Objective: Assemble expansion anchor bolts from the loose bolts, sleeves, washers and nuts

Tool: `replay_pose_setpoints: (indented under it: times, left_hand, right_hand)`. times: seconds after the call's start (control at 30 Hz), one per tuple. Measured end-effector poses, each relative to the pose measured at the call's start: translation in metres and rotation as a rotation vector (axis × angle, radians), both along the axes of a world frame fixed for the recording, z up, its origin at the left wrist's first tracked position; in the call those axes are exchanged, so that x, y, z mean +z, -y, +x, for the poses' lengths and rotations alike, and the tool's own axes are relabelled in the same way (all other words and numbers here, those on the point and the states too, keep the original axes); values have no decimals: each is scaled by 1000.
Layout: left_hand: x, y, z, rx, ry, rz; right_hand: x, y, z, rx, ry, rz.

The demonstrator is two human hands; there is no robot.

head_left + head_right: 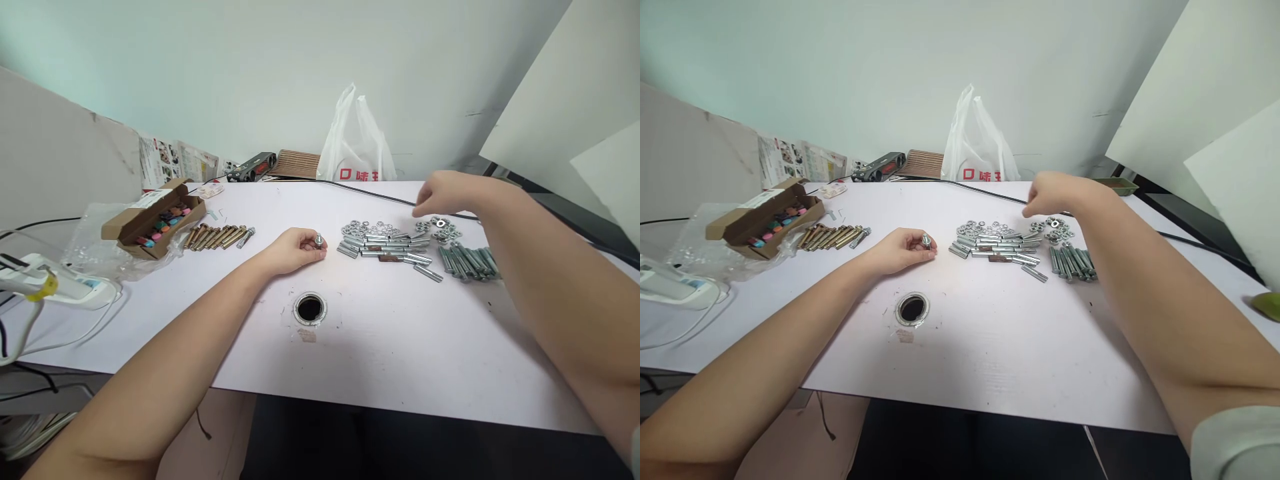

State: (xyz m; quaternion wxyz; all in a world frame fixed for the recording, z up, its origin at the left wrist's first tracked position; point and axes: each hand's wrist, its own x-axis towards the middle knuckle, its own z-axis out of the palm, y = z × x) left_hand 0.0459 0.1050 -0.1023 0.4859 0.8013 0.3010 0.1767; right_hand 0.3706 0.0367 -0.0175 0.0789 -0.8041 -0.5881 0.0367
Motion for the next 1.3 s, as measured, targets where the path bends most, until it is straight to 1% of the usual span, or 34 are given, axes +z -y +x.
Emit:
replay_pose_setpoints:
  times: [0.03, 0.1, 0.17, 0.2, 0.23, 0.3, 0.37, 0.47, 0.6, 0.67, 0.8, 0.93, 1.1, 1.17, 1.27, 1.3]
  left_hand:
    - [0, 0, 0, 0, -1, 2]
    - [0, 0, 0, 1, 2, 5]
    - [-1, 0, 0, -1, 7, 6]
    - [-1, 0, 0, -2, 7, 6]
    - [-2, -1, 0, -2, 4, 6]
    - [-2, -2, 0, 4, -4, 9]
    - [-2, -2, 1, 13, -11, 16]
    - [1, 1, 2, 11, -16, 33]
    - [4, 4, 4, -3, -16, 49]
    - [4, 4, 3, -2, -16, 56]
    - [3, 3, 3, -5, -30, 54]
    - [4, 5, 2, 8, -39, 63]
    - [4, 6, 3, 21, -23, 88]
    - [2, 5, 3, 22, -12, 79]
    - [0, 3, 3, 27, -6, 34]
    - [-1, 2, 3, 25, -3, 18]
  right_hand:
    - [4, 3, -12, 64, -77, -21]
    - [7, 9, -44, 266, -263, 60]
    - [3, 14, -77, 480, -461, 100]
    - [-1, 15, -92, 553, -528, 110]
    - [-7, 15, -104, 600, -572, 129]
    - [-18, 12, -121, 641, -600, 192]
    - [-28, 8, -129, 647, -592, 242]
    - [-36, 4, -131, 667, -608, 236]
    - [-41, 2, -132, 703, -626, 221]
    - [-44, 1, -133, 698, -639, 217]
    - [-50, 0, -134, 638, -735, 204]
    - [-52, 0, -136, 585, -789, 188]
    - [-54, 5, -134, 660, -784, 152]
    - [-57, 8, -133, 627, -789, 201]
    - [-61, 12, -134, 481, -792, 356]
    - [-62, 12, -135, 453, -802, 395]
